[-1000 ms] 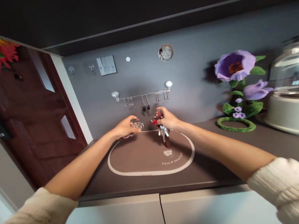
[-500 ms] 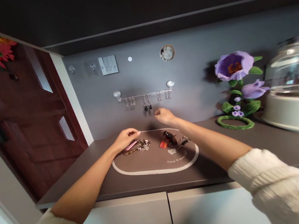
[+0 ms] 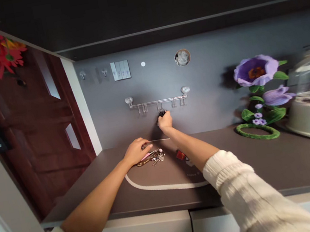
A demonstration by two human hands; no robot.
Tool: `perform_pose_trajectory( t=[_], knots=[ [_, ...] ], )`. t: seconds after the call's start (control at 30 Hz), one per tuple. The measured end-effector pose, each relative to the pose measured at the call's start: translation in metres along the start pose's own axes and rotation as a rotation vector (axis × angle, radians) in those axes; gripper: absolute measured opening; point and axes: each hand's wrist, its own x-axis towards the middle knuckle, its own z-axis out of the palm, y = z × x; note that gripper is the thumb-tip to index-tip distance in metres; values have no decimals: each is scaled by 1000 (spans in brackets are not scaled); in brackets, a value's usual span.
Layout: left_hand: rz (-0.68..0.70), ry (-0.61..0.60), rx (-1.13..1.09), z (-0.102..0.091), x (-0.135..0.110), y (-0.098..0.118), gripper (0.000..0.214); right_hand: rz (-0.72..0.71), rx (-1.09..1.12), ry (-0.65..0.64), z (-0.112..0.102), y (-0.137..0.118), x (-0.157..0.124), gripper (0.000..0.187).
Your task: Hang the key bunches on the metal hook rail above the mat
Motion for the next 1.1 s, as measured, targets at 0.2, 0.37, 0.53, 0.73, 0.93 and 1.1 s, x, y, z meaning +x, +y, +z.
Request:
perform_pose_trajectory(
  t=[0.2,0.37,0.53,0.73,0.93,1.1],
  knots=[
    [-45,0,9,-2,3,2,34,54,146,107,-18,-21,-2,28],
    [-55,2,8,-3,2,-2,34,36,258,167,-22,-45,12,25],
    [-89,30,15,-3,1,-7,34,31,300,-32,-27,-46,-11,23],
    [-104,54,-8,-4,-1,-7,38,9,-82,-431,-48,-4,-72,21],
    [-141,96,-73,-9,-5,-3,37,14,-218,-450,-84,-5,-94,33],
    [-247,174,-337,-12,-9,8,36,2,-216,-438,-105,-14,-89,21]
  ],
)
